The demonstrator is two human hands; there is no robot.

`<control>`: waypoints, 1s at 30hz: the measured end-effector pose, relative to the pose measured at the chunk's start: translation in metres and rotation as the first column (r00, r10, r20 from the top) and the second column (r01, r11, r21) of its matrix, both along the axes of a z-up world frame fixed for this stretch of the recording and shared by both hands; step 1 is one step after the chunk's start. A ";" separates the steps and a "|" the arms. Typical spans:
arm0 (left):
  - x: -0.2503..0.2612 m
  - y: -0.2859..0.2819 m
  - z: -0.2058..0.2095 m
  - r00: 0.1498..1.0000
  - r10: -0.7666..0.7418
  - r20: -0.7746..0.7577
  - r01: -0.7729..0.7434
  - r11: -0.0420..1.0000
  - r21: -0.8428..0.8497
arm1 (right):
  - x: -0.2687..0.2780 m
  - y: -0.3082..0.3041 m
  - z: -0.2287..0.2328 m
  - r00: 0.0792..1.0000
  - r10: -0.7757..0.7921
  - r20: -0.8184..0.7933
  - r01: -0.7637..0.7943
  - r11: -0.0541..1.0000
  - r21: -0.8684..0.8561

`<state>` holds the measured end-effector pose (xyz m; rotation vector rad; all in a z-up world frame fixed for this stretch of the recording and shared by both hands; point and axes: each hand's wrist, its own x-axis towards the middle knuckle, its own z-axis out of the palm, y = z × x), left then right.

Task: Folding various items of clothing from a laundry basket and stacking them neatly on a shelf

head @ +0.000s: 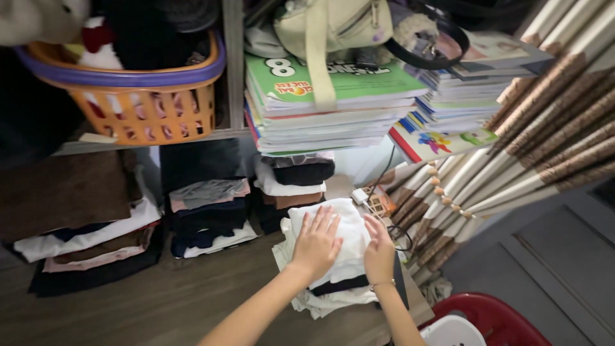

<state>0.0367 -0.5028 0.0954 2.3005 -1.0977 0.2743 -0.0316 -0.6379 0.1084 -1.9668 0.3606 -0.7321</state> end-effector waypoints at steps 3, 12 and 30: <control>-0.005 -0.004 0.007 0.999 -0.031 0.027 0.030 0.999 0.036 | 0.006 -0.006 -0.033 0.993 0.099 -0.072 -0.116 0.949 -0.293; -0.010 -0.022 -0.010 0.957 0.025 0.288 -0.008 0.998 -0.060 | -0.003 -0.003 -0.050 0.997 -0.042 -0.068 0.013 0.928 -0.373; -0.197 -0.215 -0.018 0.669 -0.740 -0.073 0.715 0.667 -0.212 | -0.259 -0.114 -0.031 0.712 -0.702 0.025 0.664 0.684 0.303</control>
